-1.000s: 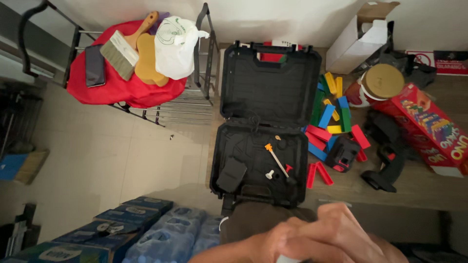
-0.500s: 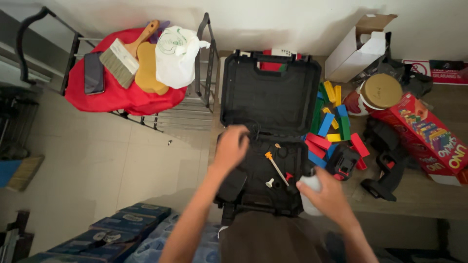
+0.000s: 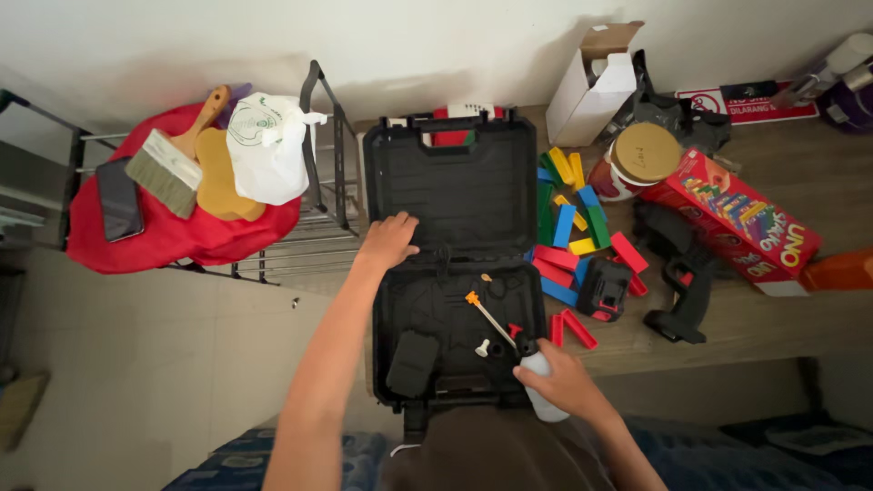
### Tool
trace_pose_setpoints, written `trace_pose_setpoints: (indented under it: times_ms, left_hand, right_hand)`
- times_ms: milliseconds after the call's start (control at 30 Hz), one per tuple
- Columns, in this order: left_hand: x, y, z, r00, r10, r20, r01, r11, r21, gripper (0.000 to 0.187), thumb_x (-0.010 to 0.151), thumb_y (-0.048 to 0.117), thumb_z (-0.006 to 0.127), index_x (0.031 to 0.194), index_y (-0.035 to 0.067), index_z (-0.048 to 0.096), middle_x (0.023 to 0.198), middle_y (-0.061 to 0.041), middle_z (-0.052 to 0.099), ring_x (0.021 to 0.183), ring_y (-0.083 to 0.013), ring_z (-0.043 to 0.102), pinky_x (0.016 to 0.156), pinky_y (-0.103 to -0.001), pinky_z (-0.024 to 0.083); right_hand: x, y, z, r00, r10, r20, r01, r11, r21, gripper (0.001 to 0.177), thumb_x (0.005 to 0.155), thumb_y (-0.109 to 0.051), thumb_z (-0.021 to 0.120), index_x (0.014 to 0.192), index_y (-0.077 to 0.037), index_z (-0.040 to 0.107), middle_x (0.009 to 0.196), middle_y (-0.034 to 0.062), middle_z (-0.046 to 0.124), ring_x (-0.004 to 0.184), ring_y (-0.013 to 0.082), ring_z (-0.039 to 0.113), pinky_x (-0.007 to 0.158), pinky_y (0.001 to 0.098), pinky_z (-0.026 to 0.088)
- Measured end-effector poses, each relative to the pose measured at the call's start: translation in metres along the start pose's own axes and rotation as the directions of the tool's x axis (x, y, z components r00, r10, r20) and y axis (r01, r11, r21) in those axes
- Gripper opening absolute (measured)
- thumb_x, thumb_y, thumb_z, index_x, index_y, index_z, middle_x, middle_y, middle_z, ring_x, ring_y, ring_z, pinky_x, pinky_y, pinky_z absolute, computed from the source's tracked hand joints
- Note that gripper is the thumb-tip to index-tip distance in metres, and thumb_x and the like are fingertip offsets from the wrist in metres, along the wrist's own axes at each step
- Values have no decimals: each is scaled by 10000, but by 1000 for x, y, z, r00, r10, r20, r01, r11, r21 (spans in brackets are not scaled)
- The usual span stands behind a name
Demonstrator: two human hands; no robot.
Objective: The person assembles a cordless power tool by attaching the battery pack, inserting a nozzle, and connecting a spray bottle. They then place the assembled tool and accessories into a black carrying case.
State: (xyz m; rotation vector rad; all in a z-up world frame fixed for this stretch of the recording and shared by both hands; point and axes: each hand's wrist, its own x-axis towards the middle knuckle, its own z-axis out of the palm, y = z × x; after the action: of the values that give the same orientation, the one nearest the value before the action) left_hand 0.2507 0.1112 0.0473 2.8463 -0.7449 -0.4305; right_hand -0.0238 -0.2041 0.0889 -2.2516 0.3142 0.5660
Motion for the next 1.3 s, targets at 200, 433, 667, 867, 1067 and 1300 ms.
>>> trace_pose_setpoints:
  times_ms: [200, 433, 667, 867, 1067, 1300]
  left_hand:
    - [-66, 40, -80, 951, 18, -308, -190, 823, -536, 508, 832, 220, 860, 1233, 93, 575, 1241, -108, 644, 1138, -315, 657, 928, -405, 549]
    - [-139, 130, -89, 933, -106, -344, -356, -128, -926, 557, 854, 87, 804, 1293, 20, 468, 1281, -160, 664, 1192, -254, 625, 1038, -422, 528]
    - [-181, 176, -92, 887, -56, -459, -462, -88, -883, 445, 916, 90, 629, 1333, -14, 512, 1279, -165, 639, 1224, -269, 634, 1097, -393, 492]
    - [-196, 183, -112, 854, 109, -509, -516, 309, -799, 398, 799, 42, 632, 1194, -5, 656, 1225, -180, 674, 1000, -288, 693, 868, -354, 570]
    - [-194, 192, -125, 827, 125, -548, -548, 395, -737, 416, 807, -27, 653, 1221, 8, 636, 1235, -184, 670, 1024, -314, 718, 876, -349, 585]
    - [-186, 190, -122, 841, 96, -533, -523, 403, -751, 464, 730, -53, 621, 1190, 10, 628, 1194, -176, 666, 1103, -342, 696, 960, -376, 559]
  right_hand:
    - [11, -1, -13, 962, -272, -10, 266, 932, 247, 608, 822, -327, 816, 1232, 52, 574, 1085, 204, 700, 1030, 297, 690, 891, 397, 525]
    - [-4, -93, -56, 879, -477, 13, 257, 497, 829, 522, 895, -128, 693, 1370, -29, 499, 1186, 156, 660, 923, 228, 730, 809, 362, 573]
    - [-24, -162, -101, 789, -612, -56, 396, 436, 808, 657, 890, -52, 709, 1498, 15, 471, 1398, 202, 597, 942, 235, 712, 845, 394, 573]
    - [-37, -163, -129, 678, -735, -20, 545, 483, 685, 616, 777, -20, 705, 1382, 39, 605, 1476, 219, 575, 960, 240, 739, 952, 425, 588]
    - [-50, -155, -133, 695, -710, -115, 587, 468, 661, 496, 763, -58, 744, 1245, 52, 708, 1293, 228, 675, 956, 277, 773, 895, 428, 603]
    - [-55, -148, -140, 703, -705, -95, 648, 580, 494, 498, 658, -133, 750, 1139, -3, 770, 1268, 194, 679, 1039, 286, 745, 918, 417, 607]
